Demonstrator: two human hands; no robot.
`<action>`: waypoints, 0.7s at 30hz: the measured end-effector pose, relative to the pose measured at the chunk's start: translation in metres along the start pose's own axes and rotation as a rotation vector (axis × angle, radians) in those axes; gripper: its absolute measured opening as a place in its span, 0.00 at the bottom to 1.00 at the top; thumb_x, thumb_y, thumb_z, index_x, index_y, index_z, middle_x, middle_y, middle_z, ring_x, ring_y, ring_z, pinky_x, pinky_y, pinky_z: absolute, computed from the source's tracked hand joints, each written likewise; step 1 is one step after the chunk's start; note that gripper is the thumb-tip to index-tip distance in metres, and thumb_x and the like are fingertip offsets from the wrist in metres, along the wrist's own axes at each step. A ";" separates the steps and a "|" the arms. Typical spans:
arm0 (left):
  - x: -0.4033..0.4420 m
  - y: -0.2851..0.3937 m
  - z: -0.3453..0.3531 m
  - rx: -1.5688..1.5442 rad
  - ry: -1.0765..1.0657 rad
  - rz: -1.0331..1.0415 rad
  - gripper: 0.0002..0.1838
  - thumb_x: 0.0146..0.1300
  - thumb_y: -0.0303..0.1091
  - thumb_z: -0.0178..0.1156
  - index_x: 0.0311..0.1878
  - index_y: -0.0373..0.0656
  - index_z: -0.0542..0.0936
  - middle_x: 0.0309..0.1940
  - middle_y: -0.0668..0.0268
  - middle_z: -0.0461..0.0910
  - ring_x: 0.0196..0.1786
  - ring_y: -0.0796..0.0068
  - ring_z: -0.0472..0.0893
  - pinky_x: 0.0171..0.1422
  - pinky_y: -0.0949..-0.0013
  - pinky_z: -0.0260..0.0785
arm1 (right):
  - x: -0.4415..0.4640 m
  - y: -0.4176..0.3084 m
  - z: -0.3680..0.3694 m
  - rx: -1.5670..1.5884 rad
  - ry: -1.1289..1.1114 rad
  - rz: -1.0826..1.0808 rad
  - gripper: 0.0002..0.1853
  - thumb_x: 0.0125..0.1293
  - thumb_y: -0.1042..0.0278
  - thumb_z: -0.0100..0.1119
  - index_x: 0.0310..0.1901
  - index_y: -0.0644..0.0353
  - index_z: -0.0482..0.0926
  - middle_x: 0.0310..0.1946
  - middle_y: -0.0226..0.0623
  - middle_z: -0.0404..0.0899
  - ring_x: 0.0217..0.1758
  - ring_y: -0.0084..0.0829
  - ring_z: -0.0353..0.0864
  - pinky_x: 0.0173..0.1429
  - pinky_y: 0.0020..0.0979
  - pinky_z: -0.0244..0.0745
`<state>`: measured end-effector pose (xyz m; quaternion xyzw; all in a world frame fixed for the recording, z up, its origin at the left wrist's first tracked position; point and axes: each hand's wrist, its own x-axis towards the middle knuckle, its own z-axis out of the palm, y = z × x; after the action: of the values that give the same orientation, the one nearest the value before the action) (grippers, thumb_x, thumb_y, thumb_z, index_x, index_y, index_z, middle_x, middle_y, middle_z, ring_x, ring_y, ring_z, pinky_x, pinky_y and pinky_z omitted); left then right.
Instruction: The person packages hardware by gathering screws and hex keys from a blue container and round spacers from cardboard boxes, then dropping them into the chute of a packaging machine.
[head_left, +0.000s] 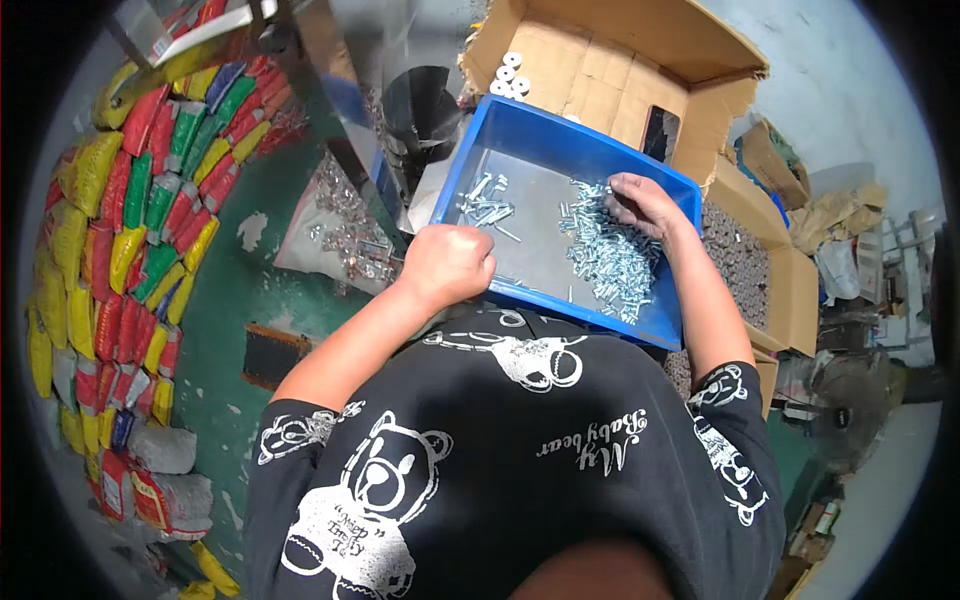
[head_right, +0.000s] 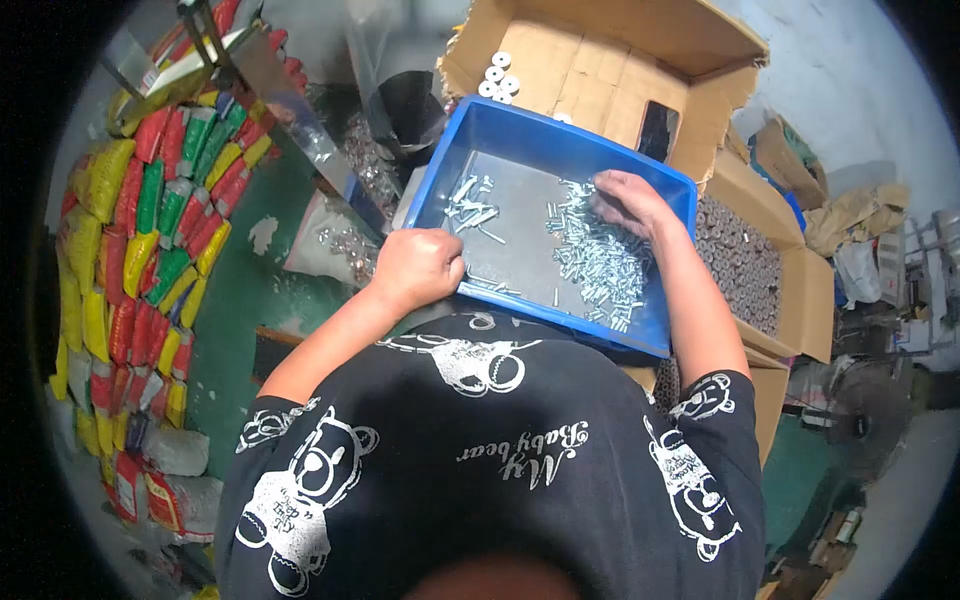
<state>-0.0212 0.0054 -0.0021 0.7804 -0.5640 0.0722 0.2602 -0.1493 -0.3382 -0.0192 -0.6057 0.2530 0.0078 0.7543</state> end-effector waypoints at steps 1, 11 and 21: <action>0.000 -0.001 0.000 -0.020 0.008 0.006 0.08 0.48 0.33 0.57 0.18 0.42 0.76 0.20 0.57 0.77 0.25 0.53 0.80 0.31 0.52 0.74 | 0.008 -0.004 0.011 -0.001 -0.001 -0.008 0.12 0.70 0.62 0.59 0.44 0.64 0.77 0.26 0.31 0.77 0.20 0.18 0.68 0.23 0.20 0.63; -0.003 -0.012 0.003 -0.177 -0.005 0.045 0.07 0.49 0.33 0.59 0.20 0.42 0.77 0.21 0.58 0.78 0.27 0.54 0.81 0.33 0.54 0.75 | 0.115 0.015 0.142 -1.758 0.087 -0.422 0.06 0.53 0.73 0.59 0.31 0.66 0.83 0.34 0.58 0.81 0.40 0.57 0.82 0.45 0.48 0.77; -0.005 -0.017 0.009 -0.289 -0.050 0.084 0.08 0.41 0.36 0.58 0.18 0.42 0.81 0.21 0.57 0.81 0.27 0.57 0.84 0.30 0.57 0.77 | 0.046 0.019 0.018 -1.478 0.388 -0.165 0.12 0.65 0.64 0.60 0.38 0.67 0.82 0.31 0.57 0.82 0.39 0.53 0.84 0.45 0.43 0.76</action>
<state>-0.0091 0.0095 -0.0171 0.7121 -0.6070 -0.0184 0.3523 -0.1085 -0.3300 -0.0521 -0.9599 0.2639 0.0123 0.0937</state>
